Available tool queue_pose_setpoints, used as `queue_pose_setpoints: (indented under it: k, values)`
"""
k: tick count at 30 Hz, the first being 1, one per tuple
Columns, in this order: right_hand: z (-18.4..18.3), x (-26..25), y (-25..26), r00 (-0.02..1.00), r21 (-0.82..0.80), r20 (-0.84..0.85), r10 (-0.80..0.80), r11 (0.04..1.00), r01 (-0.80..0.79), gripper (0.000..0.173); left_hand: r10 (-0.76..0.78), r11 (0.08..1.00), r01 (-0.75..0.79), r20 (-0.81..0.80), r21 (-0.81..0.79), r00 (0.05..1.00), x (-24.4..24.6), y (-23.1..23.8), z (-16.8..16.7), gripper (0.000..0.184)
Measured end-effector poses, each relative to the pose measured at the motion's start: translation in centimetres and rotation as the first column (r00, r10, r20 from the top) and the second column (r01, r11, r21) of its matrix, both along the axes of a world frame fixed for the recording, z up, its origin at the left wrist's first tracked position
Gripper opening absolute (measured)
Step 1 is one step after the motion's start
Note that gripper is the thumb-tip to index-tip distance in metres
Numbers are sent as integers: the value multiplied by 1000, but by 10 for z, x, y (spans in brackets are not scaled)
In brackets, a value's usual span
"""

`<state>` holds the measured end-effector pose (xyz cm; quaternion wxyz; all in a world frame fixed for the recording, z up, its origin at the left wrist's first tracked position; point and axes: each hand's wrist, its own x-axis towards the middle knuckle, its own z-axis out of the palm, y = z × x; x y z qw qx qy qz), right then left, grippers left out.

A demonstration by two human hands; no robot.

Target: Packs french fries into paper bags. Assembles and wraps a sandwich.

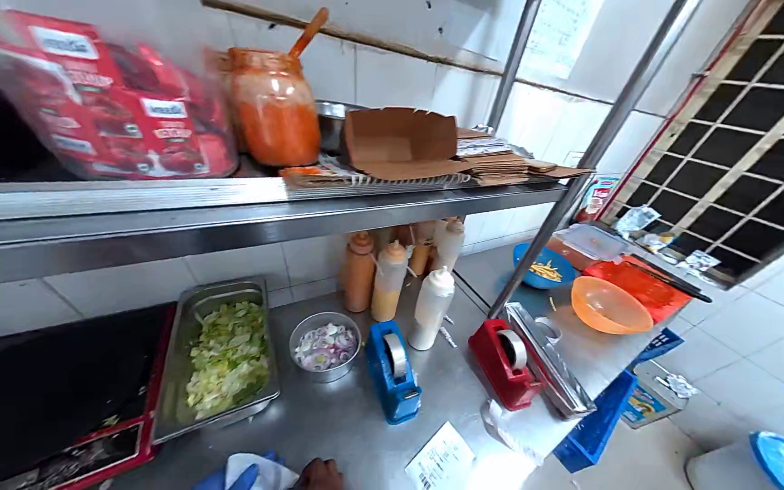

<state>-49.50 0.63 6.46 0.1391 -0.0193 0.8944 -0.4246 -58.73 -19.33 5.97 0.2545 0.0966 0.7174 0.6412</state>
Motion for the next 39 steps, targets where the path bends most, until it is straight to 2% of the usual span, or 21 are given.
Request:
queue_pose_setpoints:
  k: [2,4,6,7,9,11,14,16,19,20,22,23,24,26,27,29,31,33,35,36,39]
  values:
    - [5,5,0,999,8,3,-52,999,52,41,-57,992,44,-111,-119,992,17,8,16,37]
    - [6,8,-4,990,-75,6,-138,988,138,46,-65,974,19,-199,-224,978,40,11,36,33]
    - [10,7,-8,954,-173,107,-279,940,294,67,-43,979,-25,-328,-201,944,62,10,30,29]
    - [10,5,-8,923,-188,174,-345,908,375,75,-19,990,-42,-418,-136,908,71,11,19,27]
    - [8,0,-8,865,-164,258,-430,863,478,70,-21,999,-1,-578,-37,816,83,11,-1,30]
    - [6,-6,-8,842,-82,291,-454,865,494,53,-94,995,47,-673,-87,733,94,5,-4,44]
    - [9,-13,-7,863,6,322,-390,912,410,29,-180,978,17,-807,-206,563,104,-1,-24,50]
    - [6,-14,5,896,-89,353,-269,944,318,30,-195,975,-19,-891,-222,409,104,1,-48,49]
    - [29,-10,38,945,-281,327,24,957,73,55,-182,983,26,-937,-183,299,101,1,-63,45]
    - [41,-4,46,961,-246,236,141,966,-81,66,-188,982,25,-942,-188,277,100,0,-65,44]
    - [53,9,50,919,0,29,393,919,-393,104,-188,982,13,-949,-191,255,98,0,-69,43]
    - [49,16,44,877,139,-20,479,870,-472,119,-172,985,14,-952,-175,253,99,-1,-70,43]
    - [35,24,37,845,247,-65,531,829,-502,122,-159,987,19,-953,-160,257,101,-2,-72,43]
    - [6,24,32,807,330,-181,562,808,-488,105,-172,985,38,-944,-168,282,101,-6,-67,40]
    - [-2,18,36,788,330,-230,571,807,-489,96,-208,978,71,-929,-196,307,98,-7,-58,38]
    - [-1,14,45,787,272,-200,584,805,-528,87,-341,938,181,-874,-295,345,96,-11,-38,41]
    - [7,20,48,806,205,-136,576,813,-545,83,-422,904,233,-833,-358,357,99,-17,-37,76]
    - [19,28,52,837,114,-88,540,841,-530,81,-429,902,241,-813,-359,393,103,-14,-36,84]
    - [23,39,61,875,-2,-105,472,880,-475,84,-395,919,219,-762,-329,513,111,-5,-27,77]
    - [23,43,66,898,-66,-105,428,898,-436,80,-355,934,208,-703,-290,616,116,3,-19,73]
    - [20,57,80,980,-197,-10,197,961,-195,47,-89,995,97,-395,1,914,141,37,-9,71]
